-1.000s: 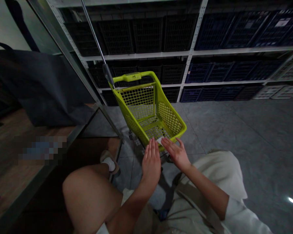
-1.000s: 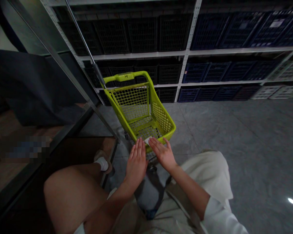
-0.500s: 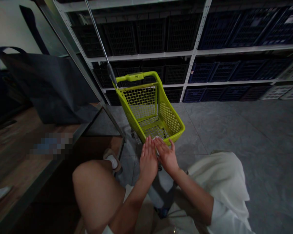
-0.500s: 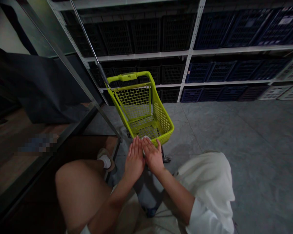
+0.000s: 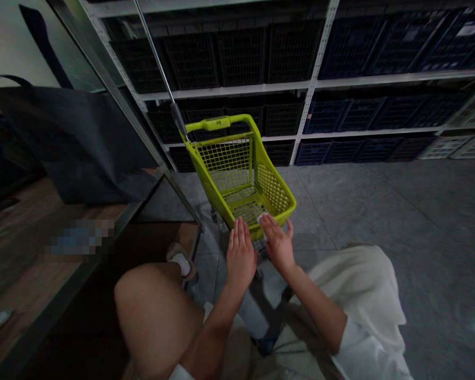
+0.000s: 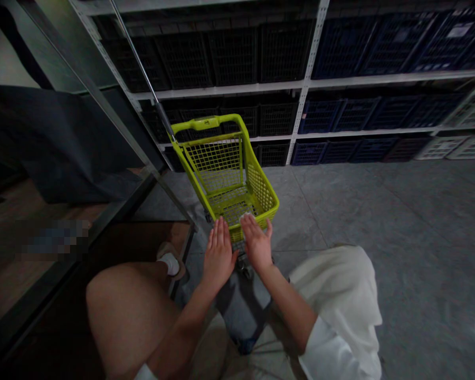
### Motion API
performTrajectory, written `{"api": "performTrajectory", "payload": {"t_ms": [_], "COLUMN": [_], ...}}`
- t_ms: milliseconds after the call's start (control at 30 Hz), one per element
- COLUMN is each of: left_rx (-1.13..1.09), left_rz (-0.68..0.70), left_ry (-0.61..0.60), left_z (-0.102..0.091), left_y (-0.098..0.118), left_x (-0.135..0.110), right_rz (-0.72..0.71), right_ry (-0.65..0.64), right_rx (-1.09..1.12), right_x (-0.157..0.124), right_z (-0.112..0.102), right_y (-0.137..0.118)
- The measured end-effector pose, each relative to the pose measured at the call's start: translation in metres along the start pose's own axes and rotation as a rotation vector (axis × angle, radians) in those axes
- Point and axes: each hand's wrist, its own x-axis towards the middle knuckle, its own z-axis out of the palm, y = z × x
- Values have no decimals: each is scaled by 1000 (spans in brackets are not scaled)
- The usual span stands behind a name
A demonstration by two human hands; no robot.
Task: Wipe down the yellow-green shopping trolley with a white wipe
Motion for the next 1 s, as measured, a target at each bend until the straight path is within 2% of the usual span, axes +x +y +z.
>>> {"api": "performTrajectory", "payload": {"t_ms": [67, 133, 233, 333, 400, 467, 533, 633, 700, 733, 833, 933, 1000], "left_rx": [6, 29, 53, 44, 39, 36, 29, 23, 31, 38, 53, 43, 28], "left_rz": [-6, -16, -27, -19, -15, -13, -11, -10, -17, -22, -26, -19, -20], "left_ry": [0, -15, -35, -33, -36, -42, -39, -17, -13, -17, -45, -51, -41], "left_z": [1, -1, -4, -5, -4, -3, -1, 1, 1, 0, -3, -4, -3], "left_y": [-1, -3, -3, 0, 2, 4, 5, 4, 3, 2, 1, 1, 2], "left_x": [0, 0, 0, 1, 1, 0, 0, -1, -1, -1, -1, 0, 0], "right_rz": [-88, -177, -239, -87, 40, 107, 92, -27, -112, -160, -270, -191, -110], "right_ry": [-42, -60, -50, 39, 101, 116, 85, 3, -35, -48, -52, -13, 14], "right_rx": [54, 70, 29, -62, -107, -108, -63, 41, 87, 94, 46, -62, -106], "right_x": [0, 0, 2, 7, 10, 10, 8, 2, 0, -1, -1, 2, 6], "right_z": [6, 6, -3, -16, -19, -16, -9, 2, 5, 4, -7, -27, -40], "right_y": [-24, -23, 23, 82, 99, 88, 53, -5, -22, -20, 22, 80, 106]}}
